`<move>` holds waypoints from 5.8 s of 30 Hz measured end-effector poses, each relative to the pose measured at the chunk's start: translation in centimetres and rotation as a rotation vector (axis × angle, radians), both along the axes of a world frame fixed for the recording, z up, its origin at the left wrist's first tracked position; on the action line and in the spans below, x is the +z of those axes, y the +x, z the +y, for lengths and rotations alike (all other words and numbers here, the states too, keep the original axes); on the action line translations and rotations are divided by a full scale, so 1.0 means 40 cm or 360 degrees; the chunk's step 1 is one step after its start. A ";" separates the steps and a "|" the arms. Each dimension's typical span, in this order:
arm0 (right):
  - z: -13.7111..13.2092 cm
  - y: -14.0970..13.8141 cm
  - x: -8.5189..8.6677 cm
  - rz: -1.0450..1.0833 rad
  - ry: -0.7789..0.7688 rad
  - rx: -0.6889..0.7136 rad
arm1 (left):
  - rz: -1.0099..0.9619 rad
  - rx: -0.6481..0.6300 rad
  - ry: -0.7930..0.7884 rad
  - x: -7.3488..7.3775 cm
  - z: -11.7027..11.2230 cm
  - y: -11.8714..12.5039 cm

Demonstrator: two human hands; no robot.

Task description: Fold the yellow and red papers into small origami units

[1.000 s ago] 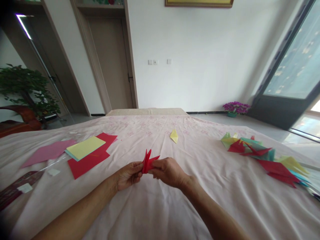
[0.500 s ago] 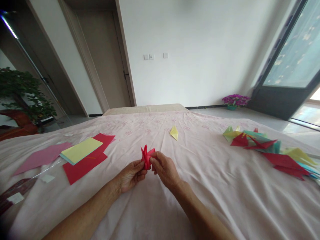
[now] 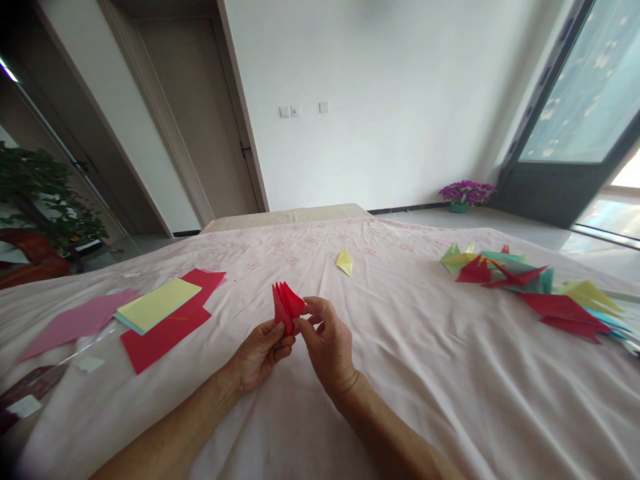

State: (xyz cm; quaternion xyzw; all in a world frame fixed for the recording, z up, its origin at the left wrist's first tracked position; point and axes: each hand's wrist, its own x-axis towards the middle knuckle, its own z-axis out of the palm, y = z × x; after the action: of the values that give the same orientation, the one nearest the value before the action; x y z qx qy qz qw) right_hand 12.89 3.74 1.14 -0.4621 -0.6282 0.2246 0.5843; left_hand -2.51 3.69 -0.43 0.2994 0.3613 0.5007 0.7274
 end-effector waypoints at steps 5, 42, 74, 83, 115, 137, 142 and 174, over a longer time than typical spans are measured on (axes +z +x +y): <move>0.000 0.008 0.000 -0.0071 0.0105 0.0150 | 0.0064 0.0014 0.0060 -0.006 -0.003 -0.001; 0.010 0.000 -0.042 -0.0068 0.0373 0.0198 | 0.0158 0.0280 0.0253 -0.003 -0.009 0.015; -0.008 0.039 0.001 -0.0485 0.0535 0.0078 | 0.0292 0.0115 0.0252 -0.001 -0.026 0.025; -0.002 0.037 0.001 -0.0439 0.0466 0.0133 | 0.0226 0.0113 0.0129 -0.006 -0.029 0.029; 0.000 0.043 -0.001 -0.0160 0.0080 0.0294 | 0.0234 0.0194 0.0075 0.001 -0.030 0.027; 0.009 0.028 0.005 0.0702 -0.0826 0.0631 | -0.0093 0.0109 -0.0105 0.003 -0.017 0.015; 0.005 0.020 0.003 0.0750 -0.0874 0.0723 | -0.0078 0.0111 -0.0135 0.003 -0.021 0.019; -0.007 0.055 0.009 -0.0052 0.0081 0.0467 | 0.0191 0.0232 0.0139 0.003 -0.016 0.018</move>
State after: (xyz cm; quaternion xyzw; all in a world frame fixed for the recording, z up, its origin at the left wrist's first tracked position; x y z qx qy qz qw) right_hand 15.09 3.47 1.51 -0.3541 -0.7039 0.2840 0.5463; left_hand -1.81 3.04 -0.32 0.3332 0.4029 0.5487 0.6524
